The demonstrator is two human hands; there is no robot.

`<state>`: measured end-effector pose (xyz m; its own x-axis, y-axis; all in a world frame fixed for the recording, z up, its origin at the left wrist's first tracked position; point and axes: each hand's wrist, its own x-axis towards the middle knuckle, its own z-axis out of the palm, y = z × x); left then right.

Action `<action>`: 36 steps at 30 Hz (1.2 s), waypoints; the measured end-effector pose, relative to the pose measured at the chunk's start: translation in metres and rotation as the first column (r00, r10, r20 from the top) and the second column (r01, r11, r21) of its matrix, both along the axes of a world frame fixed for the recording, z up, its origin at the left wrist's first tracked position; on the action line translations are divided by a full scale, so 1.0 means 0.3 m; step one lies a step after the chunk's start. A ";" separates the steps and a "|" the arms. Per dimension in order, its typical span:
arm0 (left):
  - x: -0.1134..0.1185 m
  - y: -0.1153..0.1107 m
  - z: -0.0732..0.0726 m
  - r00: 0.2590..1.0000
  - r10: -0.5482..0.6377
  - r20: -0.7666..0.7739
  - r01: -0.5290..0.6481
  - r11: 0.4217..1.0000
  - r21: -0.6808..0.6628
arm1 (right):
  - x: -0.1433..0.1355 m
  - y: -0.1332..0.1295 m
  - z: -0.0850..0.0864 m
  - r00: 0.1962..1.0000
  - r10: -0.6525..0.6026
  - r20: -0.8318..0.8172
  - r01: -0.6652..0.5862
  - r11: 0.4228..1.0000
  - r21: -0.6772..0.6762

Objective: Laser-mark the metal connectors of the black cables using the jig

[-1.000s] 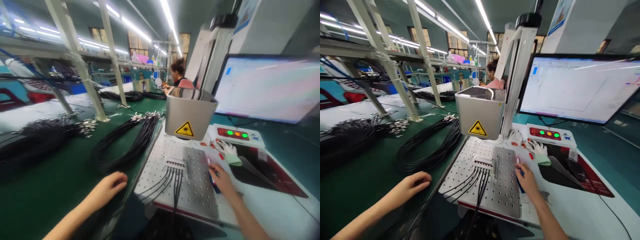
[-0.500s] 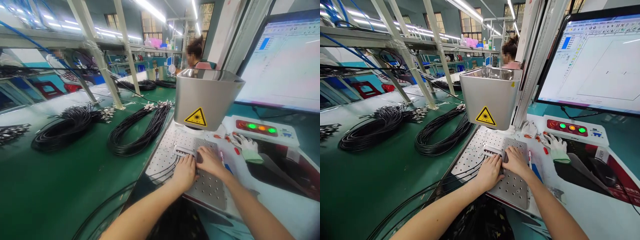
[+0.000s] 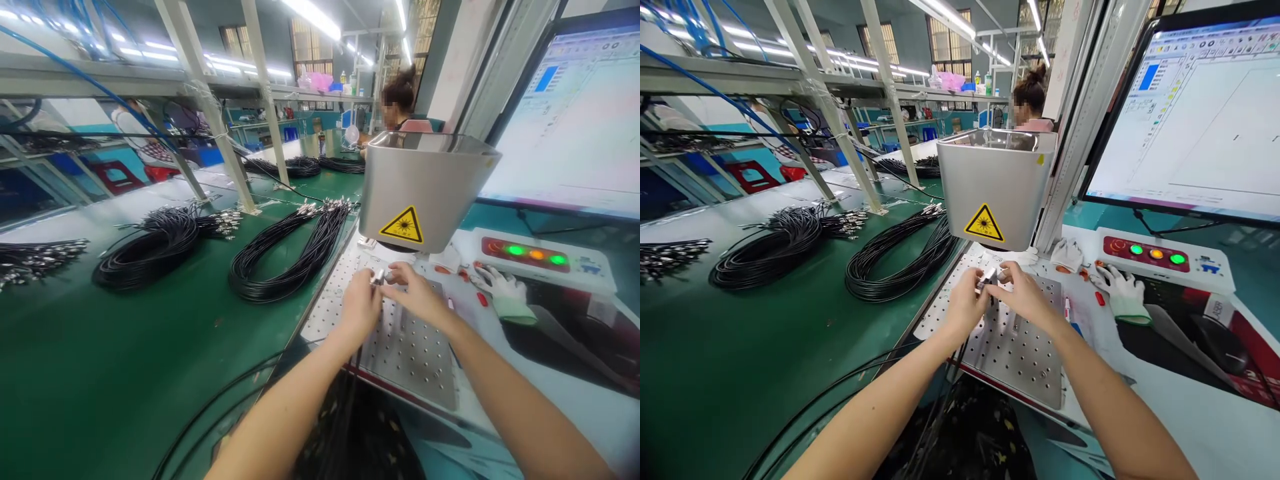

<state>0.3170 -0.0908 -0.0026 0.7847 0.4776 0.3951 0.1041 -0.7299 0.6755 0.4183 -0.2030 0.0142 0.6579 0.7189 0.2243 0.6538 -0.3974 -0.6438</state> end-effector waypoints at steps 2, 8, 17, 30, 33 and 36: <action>0.001 0.049 -0.026 0.993 0.107 0.056 -0.092 0.970 -0.226 | 0.003 -0.006 -0.029 0.997 0.074 -0.018 -0.074 0.997 -0.022; -0.024 0.167 -0.135 0.979 0.163 -0.127 -0.195 0.929 -0.315 | -0.043 -0.030 -0.166 0.969 0.218 0.118 -0.179 0.944 -0.277; -0.081 0.183 -0.167 0.932 0.119 -0.344 -0.079 0.989 0.126 | -0.075 -0.002 -0.234 0.884 0.240 0.401 -0.131 0.951 -0.279; -0.054 0.178 -0.156 0.875 -0.063 -0.480 0.285 0.868 0.406 | 0.000 -0.085 -0.259 0.894 0.155 0.421 -0.066 0.974 -0.218; -0.034 0.149 -0.153 0.864 -0.087 -0.496 0.330 0.841 0.428 | 0.017 -0.121 -0.257 0.896 0.125 0.426 -0.045 0.980 -0.192; -0.030 0.136 -0.150 0.854 -0.098 -0.510 0.355 0.827 0.435 | 0.024 -0.144 -0.259 0.896 0.096 0.433 -0.017 0.983 -0.182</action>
